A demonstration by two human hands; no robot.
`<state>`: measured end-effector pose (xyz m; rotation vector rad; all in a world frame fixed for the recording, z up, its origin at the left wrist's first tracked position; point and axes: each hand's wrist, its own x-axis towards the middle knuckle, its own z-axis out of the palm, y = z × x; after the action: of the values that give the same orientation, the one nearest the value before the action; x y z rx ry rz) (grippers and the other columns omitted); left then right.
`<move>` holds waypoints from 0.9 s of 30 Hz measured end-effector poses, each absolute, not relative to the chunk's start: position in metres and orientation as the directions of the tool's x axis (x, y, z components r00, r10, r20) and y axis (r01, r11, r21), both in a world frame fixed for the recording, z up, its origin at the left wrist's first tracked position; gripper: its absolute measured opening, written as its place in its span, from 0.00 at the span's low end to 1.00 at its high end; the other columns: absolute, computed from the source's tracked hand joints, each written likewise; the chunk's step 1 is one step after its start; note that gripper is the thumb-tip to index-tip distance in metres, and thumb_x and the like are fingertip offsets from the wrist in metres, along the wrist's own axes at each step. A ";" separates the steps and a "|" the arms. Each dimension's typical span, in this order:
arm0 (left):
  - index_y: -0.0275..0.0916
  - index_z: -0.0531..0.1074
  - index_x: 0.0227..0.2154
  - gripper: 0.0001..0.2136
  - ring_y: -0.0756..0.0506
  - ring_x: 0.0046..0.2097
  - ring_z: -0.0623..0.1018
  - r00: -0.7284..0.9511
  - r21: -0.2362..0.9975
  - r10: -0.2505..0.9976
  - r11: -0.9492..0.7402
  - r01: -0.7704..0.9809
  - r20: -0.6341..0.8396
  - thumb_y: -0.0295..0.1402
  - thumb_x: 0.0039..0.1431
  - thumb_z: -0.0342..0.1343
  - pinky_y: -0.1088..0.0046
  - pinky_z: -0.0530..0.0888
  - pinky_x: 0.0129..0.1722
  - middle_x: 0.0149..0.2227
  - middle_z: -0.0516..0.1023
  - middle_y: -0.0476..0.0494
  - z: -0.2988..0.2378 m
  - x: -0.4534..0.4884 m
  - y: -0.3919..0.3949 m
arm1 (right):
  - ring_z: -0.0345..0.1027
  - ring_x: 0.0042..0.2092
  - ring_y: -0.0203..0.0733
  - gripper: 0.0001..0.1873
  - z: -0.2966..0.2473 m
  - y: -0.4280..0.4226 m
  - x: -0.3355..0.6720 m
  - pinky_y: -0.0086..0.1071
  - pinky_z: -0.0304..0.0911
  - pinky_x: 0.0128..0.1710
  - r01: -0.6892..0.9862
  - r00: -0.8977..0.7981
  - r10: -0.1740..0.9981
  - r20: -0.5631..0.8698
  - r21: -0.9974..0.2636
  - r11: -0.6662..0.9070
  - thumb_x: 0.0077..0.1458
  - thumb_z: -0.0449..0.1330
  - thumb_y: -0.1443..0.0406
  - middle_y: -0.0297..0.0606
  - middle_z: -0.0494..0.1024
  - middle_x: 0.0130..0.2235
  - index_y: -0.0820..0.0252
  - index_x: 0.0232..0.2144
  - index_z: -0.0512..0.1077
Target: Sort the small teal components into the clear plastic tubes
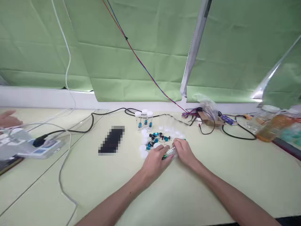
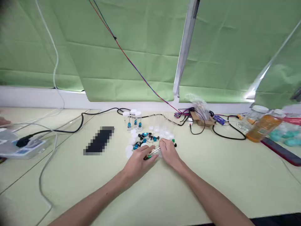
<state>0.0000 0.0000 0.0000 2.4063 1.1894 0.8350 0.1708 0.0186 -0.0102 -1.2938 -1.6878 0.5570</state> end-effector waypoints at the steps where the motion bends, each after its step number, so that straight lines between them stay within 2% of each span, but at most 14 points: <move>1: 0.38 0.74 0.48 0.16 0.45 0.34 0.76 0.480 0.511 0.799 -0.600 0.615 0.362 0.39 0.62 0.52 0.71 0.70 0.32 0.36 0.75 0.41 0.000 0.000 0.000 | 0.54 0.26 0.37 0.16 -0.010 0.019 0.171 0.32 0.49 0.28 0.513 -0.037 0.923 0.383 -0.786 0.346 0.59 0.44 0.64 0.30 0.59 0.21 0.56 0.19 0.55; 5: 0.38 0.74 0.48 0.16 0.45 0.35 0.75 0.465 0.529 0.790 -0.613 0.587 0.400 0.39 0.62 0.51 0.71 0.70 0.34 0.36 0.76 0.41 0.001 -0.002 0.001 | 0.56 0.26 0.37 0.18 -0.009 0.018 0.170 0.31 0.50 0.29 0.502 -0.029 0.925 0.380 -0.794 0.342 0.62 0.45 0.62 0.30 0.62 0.22 0.57 0.20 0.57; 8: 0.39 0.76 0.45 0.14 0.46 0.36 0.75 0.442 0.606 0.788 -0.614 0.506 0.430 0.39 0.60 0.54 0.71 0.69 0.36 0.35 0.77 0.43 0.004 -0.002 0.005 | 0.57 0.28 0.37 0.20 -0.006 0.017 0.171 0.31 0.51 0.29 0.479 -0.037 0.920 0.390 -0.801 0.359 0.64 0.45 0.58 0.31 0.65 0.23 0.58 0.22 0.61; 12: 0.40 0.77 0.43 0.15 0.51 0.28 0.69 0.410 0.771 0.853 -0.489 0.408 0.324 0.41 0.56 0.58 0.74 0.66 0.29 0.30 0.77 0.47 0.012 -0.002 0.009 | 0.59 0.29 0.37 0.17 -0.001 0.014 0.174 0.30 0.54 0.30 0.455 -0.092 0.894 0.439 -0.780 0.430 0.63 0.48 0.57 0.31 0.67 0.25 0.59 0.26 0.66; 16: 0.41 0.78 0.43 0.17 0.54 0.22 0.62 0.487 0.883 0.849 -0.376 0.282 0.206 0.45 0.56 0.57 0.76 0.61 0.23 0.27 0.74 0.49 0.018 -0.004 0.009 | 0.61 0.28 0.36 0.11 0.000 0.011 0.177 0.29 0.56 0.30 0.407 -0.115 0.847 0.519 -0.754 0.517 0.60 0.53 0.59 0.31 0.69 0.27 0.58 0.29 0.67; 20: 0.39 0.78 0.42 0.18 0.54 0.22 0.60 0.502 0.905 0.846 -0.342 0.255 0.178 0.46 0.55 0.57 0.76 0.59 0.22 0.27 0.74 0.48 0.018 -0.003 0.008 | 0.58 0.25 0.35 0.11 -0.004 0.009 0.176 0.29 0.55 0.27 0.396 -0.086 0.837 0.540 -0.753 0.526 0.59 0.54 0.60 0.30 0.66 0.24 0.58 0.27 0.65; 27: 0.39 0.78 0.43 0.18 0.53 0.24 0.61 0.450 0.891 0.871 -0.352 0.287 0.198 0.45 0.56 0.56 0.76 0.61 0.24 0.29 0.75 0.47 0.012 0.002 0.004 | 0.55 0.26 0.35 0.13 -0.009 0.008 0.171 0.29 0.53 0.28 0.387 -0.008 0.867 0.498 -0.798 0.461 0.59 0.52 0.62 0.29 0.61 0.22 0.57 0.23 0.61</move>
<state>0.0018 0.0038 0.0116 1.8672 0.9783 0.8818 0.1710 0.0080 -0.0089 -1.1145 -1.6068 0.5433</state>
